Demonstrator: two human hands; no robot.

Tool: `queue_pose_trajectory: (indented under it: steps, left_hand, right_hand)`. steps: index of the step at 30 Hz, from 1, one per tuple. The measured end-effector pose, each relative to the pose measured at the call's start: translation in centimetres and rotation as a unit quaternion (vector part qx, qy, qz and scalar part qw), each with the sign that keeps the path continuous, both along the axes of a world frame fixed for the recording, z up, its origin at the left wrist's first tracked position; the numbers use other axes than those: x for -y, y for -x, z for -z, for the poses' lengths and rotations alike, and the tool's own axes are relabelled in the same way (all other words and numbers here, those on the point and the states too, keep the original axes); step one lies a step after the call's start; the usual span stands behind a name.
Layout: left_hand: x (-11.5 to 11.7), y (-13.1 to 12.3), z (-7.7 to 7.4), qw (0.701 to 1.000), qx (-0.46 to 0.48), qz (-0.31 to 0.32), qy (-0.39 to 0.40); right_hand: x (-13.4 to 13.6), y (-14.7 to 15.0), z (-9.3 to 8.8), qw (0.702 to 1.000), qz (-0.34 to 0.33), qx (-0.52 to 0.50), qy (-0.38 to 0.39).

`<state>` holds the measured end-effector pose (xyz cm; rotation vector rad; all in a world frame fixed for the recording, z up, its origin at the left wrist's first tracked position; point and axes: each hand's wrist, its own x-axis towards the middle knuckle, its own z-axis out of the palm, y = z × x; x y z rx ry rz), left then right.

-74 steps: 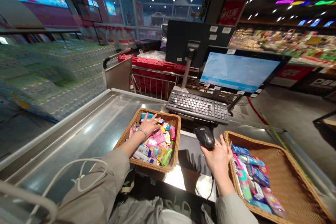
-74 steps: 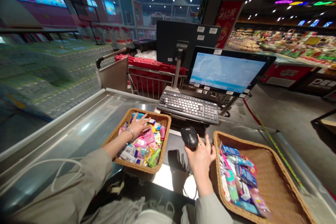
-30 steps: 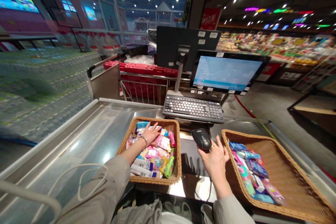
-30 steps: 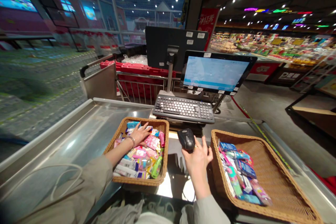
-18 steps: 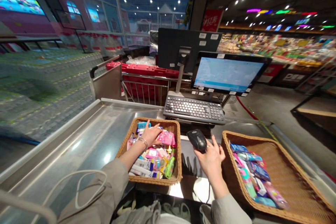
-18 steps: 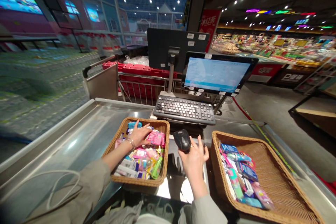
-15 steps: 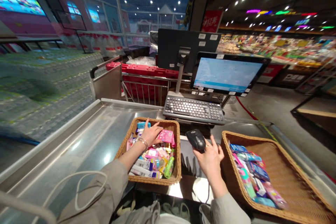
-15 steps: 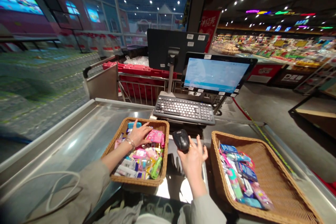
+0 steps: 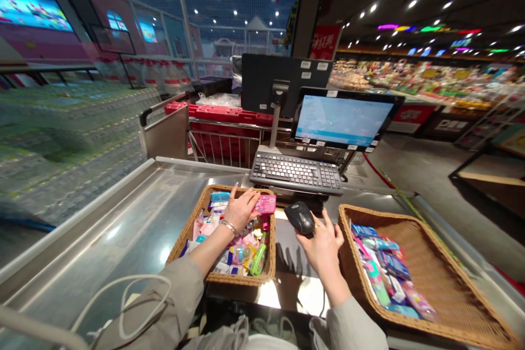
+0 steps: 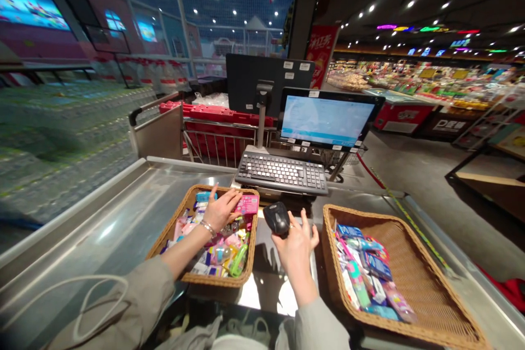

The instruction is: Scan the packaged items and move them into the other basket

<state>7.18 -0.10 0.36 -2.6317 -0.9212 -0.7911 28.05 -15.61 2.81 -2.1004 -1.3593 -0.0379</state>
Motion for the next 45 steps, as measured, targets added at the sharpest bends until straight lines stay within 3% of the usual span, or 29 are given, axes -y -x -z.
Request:
queue_pose_trajectory:
  steps: [20, 45]
  left_hand:
    - [2.0, -4.6, -0.1, 1.0, 0.013, 0.015, -0.004]
    - [2.1, -6.5, -0.2, 0.999, 0.023, 0.032, -0.013]
  right_hand:
    - [2.2, -1.5, -0.3, 0.999, -0.001, 0.043, -0.018]
    - [3.2, -2.0, -0.5, 0.999, -0.011, 0.039, -0.02]
